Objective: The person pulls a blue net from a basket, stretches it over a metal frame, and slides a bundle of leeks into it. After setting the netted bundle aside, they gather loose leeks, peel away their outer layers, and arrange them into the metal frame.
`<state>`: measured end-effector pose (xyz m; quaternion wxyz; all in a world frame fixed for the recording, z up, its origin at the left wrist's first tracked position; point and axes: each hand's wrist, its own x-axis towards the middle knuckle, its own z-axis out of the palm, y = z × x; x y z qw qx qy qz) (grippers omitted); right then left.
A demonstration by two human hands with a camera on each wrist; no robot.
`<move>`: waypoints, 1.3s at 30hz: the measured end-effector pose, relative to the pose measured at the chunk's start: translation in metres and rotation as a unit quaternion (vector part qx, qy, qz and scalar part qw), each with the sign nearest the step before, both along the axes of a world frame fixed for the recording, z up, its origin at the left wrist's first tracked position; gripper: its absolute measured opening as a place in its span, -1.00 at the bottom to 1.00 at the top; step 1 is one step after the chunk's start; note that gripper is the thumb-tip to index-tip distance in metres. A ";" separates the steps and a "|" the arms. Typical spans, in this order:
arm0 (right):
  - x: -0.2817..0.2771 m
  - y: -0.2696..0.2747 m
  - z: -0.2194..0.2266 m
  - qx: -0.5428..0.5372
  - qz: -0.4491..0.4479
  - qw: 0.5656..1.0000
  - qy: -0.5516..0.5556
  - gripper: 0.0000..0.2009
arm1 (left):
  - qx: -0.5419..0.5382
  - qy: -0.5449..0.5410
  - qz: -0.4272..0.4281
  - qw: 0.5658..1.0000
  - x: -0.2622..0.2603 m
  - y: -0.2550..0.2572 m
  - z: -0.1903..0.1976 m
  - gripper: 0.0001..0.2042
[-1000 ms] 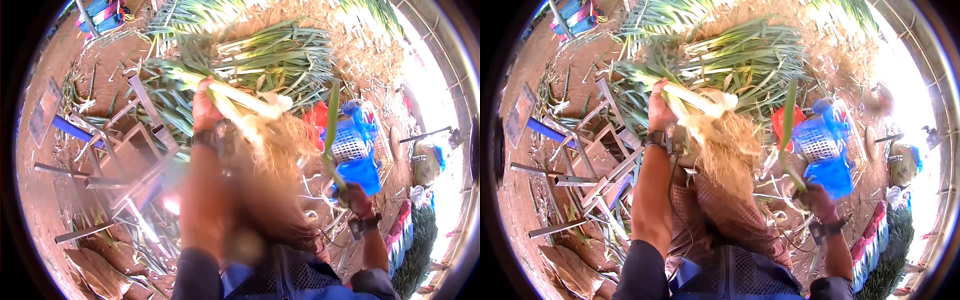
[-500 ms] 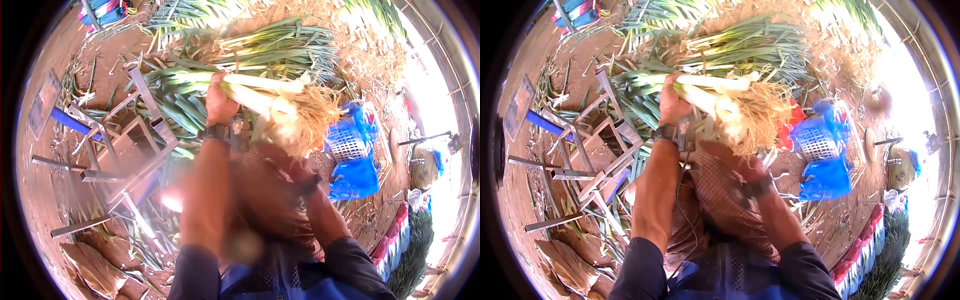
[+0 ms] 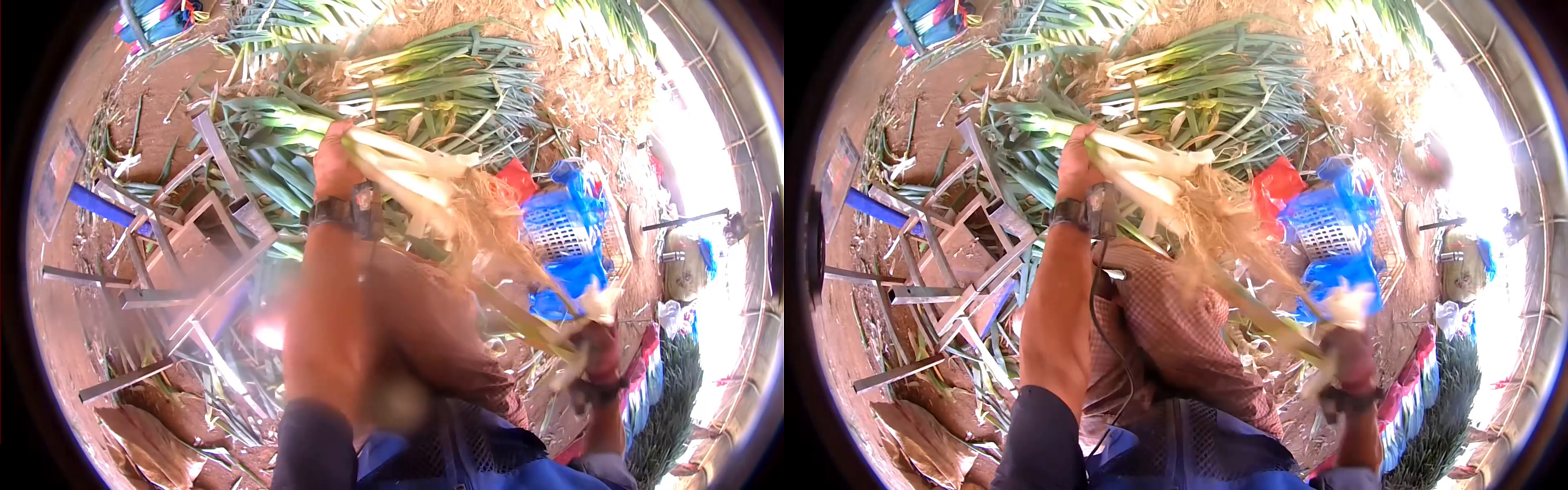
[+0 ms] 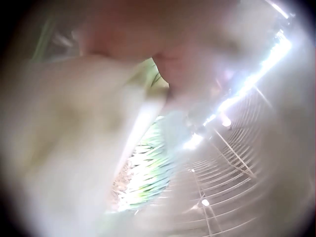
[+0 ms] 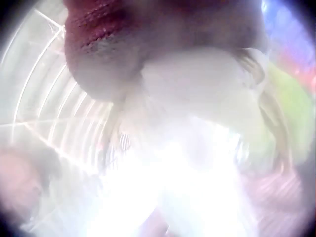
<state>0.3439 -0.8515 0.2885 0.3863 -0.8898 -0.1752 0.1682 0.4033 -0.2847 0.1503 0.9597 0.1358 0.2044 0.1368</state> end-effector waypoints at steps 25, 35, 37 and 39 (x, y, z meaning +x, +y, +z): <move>0.103 0.236 0.000 -0.128 0.454 0.843 -0.259 -0.82 | 0.161 0.169 0.048 0.971 0.005 -0.006 -0.024 -0.79; 0.060 0.060 -0.002 -0.296 0.122 0.947 -0.010 -0.48 | 0.093 0.241 0.049 0.965 0.008 -0.015 -0.018 -0.72; 0.070 0.134 0.036 -0.111 0.065 0.991 0.027 -0.48 | 0.158 0.213 0.096 0.959 -0.003 -0.040 0.006 -0.70; 0.079 0.196 0.047 -0.050 0.147 0.988 -0.019 -0.35 | 0.211 0.214 0.116 0.947 0.002 -0.056 0.012 -0.73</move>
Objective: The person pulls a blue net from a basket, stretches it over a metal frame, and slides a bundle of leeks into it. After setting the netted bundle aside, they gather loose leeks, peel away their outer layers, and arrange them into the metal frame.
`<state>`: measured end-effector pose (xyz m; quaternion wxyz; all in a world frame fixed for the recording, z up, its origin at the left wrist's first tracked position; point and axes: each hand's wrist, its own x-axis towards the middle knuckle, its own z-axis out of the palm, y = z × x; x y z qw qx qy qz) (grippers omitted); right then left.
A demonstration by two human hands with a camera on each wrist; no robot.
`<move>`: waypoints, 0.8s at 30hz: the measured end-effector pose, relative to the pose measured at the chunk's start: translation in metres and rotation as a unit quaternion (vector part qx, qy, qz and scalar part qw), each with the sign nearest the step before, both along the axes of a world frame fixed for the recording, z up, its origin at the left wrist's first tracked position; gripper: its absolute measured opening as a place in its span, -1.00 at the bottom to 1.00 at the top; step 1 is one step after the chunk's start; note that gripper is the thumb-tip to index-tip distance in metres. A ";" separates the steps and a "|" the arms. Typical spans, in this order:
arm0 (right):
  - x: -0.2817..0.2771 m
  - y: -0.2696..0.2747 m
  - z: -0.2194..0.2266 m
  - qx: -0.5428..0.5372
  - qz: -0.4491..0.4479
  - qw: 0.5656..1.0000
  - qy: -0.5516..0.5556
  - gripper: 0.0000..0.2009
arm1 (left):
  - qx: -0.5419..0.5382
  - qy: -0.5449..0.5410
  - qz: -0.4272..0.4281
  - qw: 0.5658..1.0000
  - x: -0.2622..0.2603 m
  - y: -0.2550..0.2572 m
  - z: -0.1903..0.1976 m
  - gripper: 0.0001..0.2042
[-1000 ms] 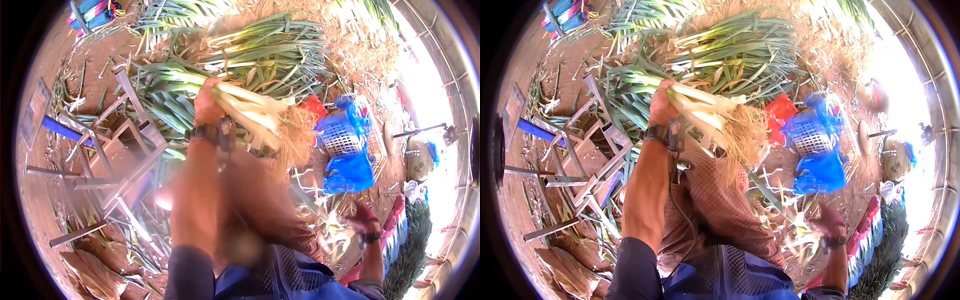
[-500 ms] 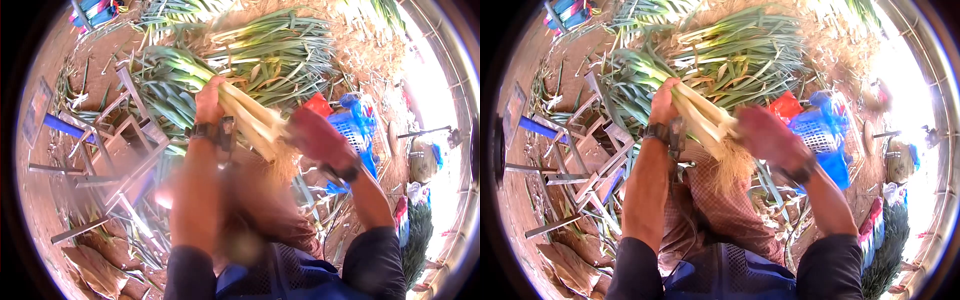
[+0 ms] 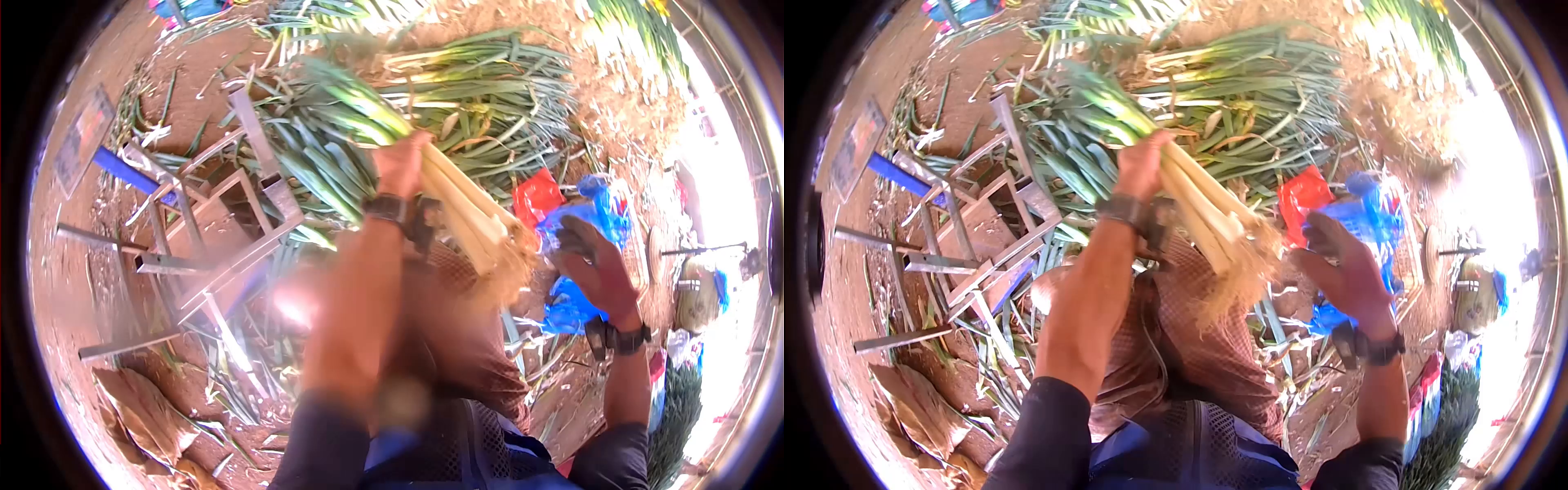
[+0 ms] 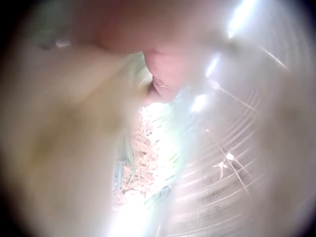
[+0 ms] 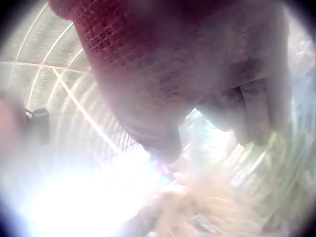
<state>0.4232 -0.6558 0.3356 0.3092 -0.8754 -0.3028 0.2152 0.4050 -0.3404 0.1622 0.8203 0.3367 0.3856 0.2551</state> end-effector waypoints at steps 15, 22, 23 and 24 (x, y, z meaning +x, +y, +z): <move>0.001 0.112 -0.059 -0.057 0.097 0.976 0.186 -0.38 | 0.077 0.084 -0.074 0.991 -0.007 -0.012 0.007 -0.56; -0.006 0.101 -0.051 0.016 -0.005 0.930 0.367 -0.58 | -0.006 0.029 -0.122 0.992 -0.027 0.025 -0.022 -0.81; -0.005 0.103 -0.048 0.002 -0.006 0.932 0.362 -0.61 | -0.005 0.031 -0.123 0.992 -0.030 0.028 -0.016 -0.81; -0.005 0.104 -0.045 -0.010 -0.008 0.934 0.357 -0.63 | -0.009 0.018 -0.107 0.994 -0.034 0.034 -0.011 -0.82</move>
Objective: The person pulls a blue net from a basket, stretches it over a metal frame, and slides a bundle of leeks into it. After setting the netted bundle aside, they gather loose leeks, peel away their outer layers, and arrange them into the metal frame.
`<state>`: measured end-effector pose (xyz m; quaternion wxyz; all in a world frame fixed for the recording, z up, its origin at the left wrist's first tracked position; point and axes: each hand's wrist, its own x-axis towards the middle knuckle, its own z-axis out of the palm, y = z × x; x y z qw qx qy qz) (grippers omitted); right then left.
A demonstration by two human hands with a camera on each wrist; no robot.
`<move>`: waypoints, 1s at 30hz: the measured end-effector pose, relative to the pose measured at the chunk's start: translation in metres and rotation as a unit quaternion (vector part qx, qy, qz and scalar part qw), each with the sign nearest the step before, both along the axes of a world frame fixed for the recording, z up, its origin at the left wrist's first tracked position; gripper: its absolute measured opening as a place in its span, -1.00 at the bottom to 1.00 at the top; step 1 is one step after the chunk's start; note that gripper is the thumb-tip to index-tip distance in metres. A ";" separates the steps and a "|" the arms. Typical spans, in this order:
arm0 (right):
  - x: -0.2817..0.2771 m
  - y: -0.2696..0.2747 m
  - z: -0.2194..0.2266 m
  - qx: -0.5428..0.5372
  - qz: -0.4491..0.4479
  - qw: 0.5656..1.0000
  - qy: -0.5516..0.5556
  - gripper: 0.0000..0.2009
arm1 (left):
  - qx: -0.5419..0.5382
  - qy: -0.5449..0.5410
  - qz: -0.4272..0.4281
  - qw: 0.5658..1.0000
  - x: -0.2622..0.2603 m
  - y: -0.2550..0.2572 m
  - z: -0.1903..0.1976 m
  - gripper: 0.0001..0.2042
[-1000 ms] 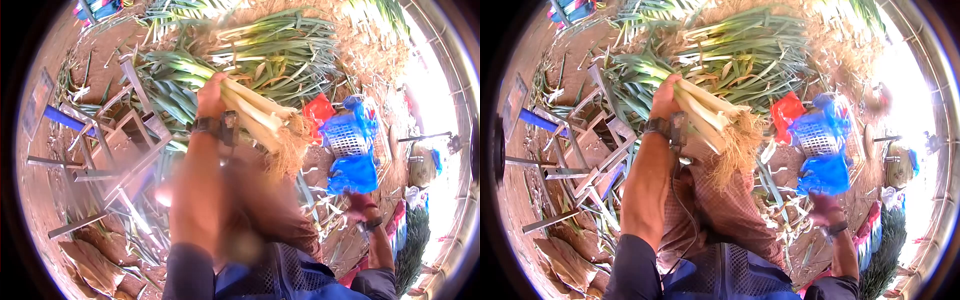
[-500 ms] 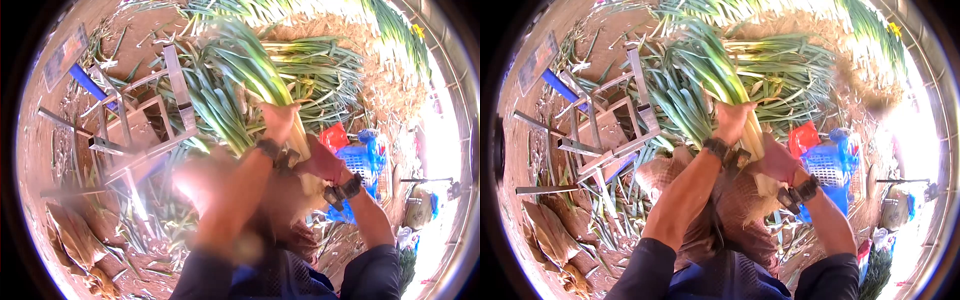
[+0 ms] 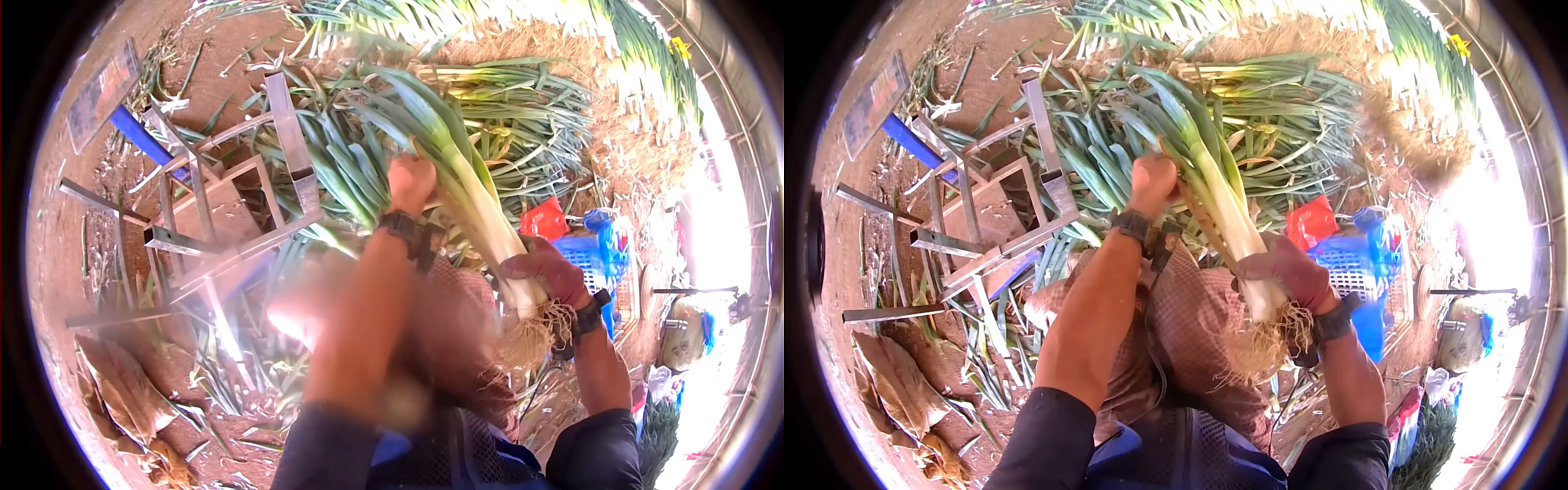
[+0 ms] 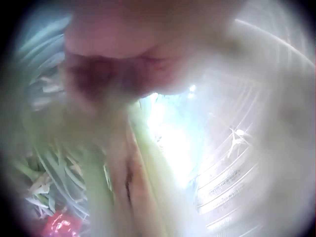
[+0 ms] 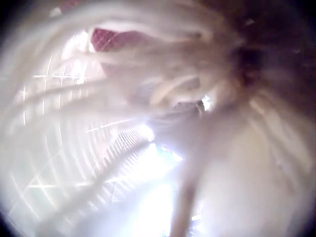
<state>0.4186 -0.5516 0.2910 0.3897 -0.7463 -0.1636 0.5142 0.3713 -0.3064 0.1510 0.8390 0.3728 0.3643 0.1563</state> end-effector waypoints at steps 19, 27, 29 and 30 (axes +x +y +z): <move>-0.033 0.021 -0.114 0.392 0.053 0.909 -0.132 -0.37 | 0.182 -0.189 0.144 0.954 -0.369 -0.117 0.116 -0.91; -0.039 0.034 -0.096 0.383 0.007 0.922 -0.051 -0.39 | 0.403 0.383 0.114 0.823 -0.633 -0.088 0.068 -0.79; -0.044 0.025 -0.087 0.368 -0.008 0.930 -0.013 -0.40 | 0.351 0.671 -0.094 0.646 -0.681 -0.082 0.019 -0.61; -0.047 0.017 -0.083 0.358 -0.014 0.934 0.013 -0.40 | 0.351 0.672 -0.095 0.646 -0.672 -0.078 0.022 -0.61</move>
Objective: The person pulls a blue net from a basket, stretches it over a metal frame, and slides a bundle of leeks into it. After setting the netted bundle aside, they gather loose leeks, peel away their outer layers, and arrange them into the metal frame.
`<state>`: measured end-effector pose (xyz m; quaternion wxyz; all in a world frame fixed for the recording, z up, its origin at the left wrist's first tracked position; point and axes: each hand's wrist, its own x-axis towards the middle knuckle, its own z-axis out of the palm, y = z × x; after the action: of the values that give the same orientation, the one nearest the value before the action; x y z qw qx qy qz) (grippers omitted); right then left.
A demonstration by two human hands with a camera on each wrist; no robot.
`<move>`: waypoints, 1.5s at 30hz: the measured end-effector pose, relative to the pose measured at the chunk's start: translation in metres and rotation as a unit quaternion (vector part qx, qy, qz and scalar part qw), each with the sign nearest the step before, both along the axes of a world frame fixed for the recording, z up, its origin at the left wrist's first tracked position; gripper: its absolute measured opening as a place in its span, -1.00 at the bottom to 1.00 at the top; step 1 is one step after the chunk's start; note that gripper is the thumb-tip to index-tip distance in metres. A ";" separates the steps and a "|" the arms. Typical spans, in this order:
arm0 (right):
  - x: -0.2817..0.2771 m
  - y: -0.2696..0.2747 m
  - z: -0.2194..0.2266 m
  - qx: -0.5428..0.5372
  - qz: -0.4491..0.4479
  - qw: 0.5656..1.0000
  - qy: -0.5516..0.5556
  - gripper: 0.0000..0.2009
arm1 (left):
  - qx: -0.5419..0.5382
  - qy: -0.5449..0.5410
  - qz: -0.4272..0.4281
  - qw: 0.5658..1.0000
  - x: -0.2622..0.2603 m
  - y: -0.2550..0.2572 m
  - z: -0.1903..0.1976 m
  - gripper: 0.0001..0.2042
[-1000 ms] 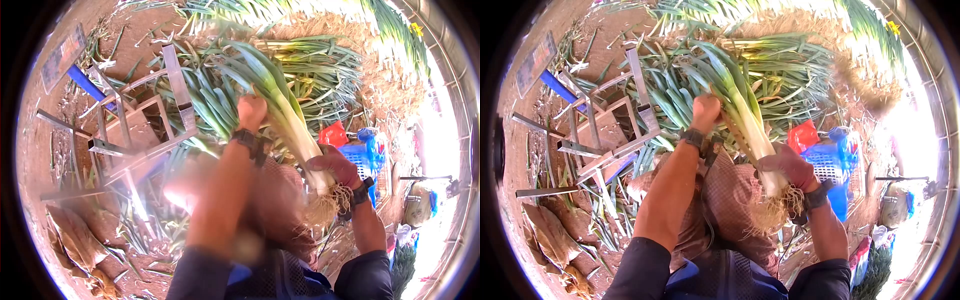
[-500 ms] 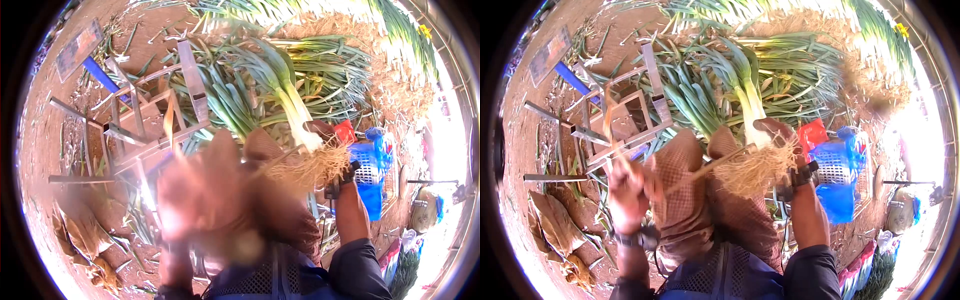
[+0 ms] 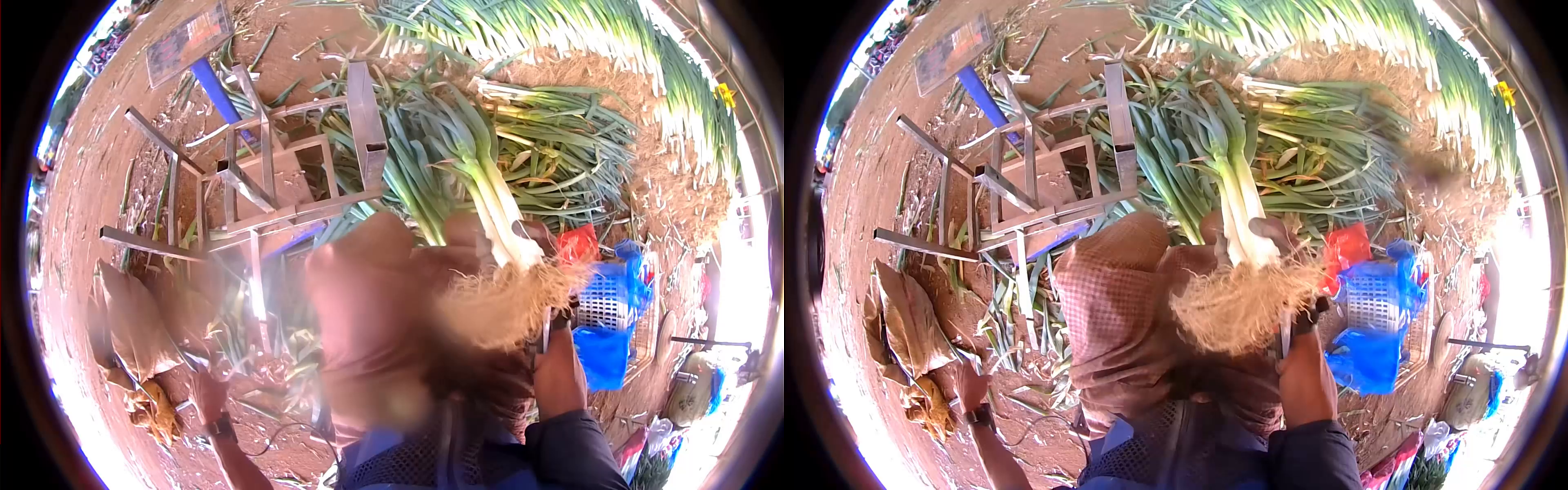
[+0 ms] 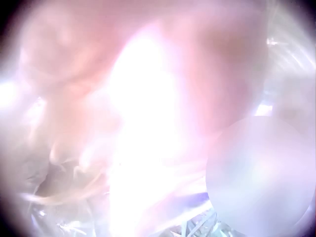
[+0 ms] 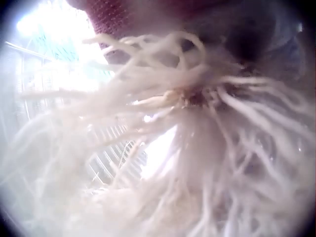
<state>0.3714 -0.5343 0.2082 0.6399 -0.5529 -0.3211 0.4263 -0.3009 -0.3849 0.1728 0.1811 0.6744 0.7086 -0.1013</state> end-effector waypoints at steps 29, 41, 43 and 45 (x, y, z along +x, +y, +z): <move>-0.049 -0.081 0.055 -0.136 0.121 0.844 0.505 -0.47 | 0.440 -0.198 -0.121 0.867 0.230 0.158 0.076 -0.92; -0.044 -0.029 0.049 -0.233 0.292 0.744 0.554 -0.54 | 0.331 -0.184 -0.152 0.913 0.001 0.103 0.088 -0.71; -0.056 -0.034 0.040 -0.199 0.255 0.792 0.518 -0.55 | 0.301 -0.239 -0.184 0.904 -0.004 0.096 0.107 -0.74; -0.076 -0.041 0.029 -0.155 0.204 0.864 0.433 -0.55 | 0.289 -0.249 -0.196 0.903 -0.016 0.098 0.114 -0.76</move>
<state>0.2953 -0.5752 0.2375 0.5192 -0.3266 -0.0468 0.7884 -0.3173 -0.2874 0.2870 0.1247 0.8257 0.4923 0.2456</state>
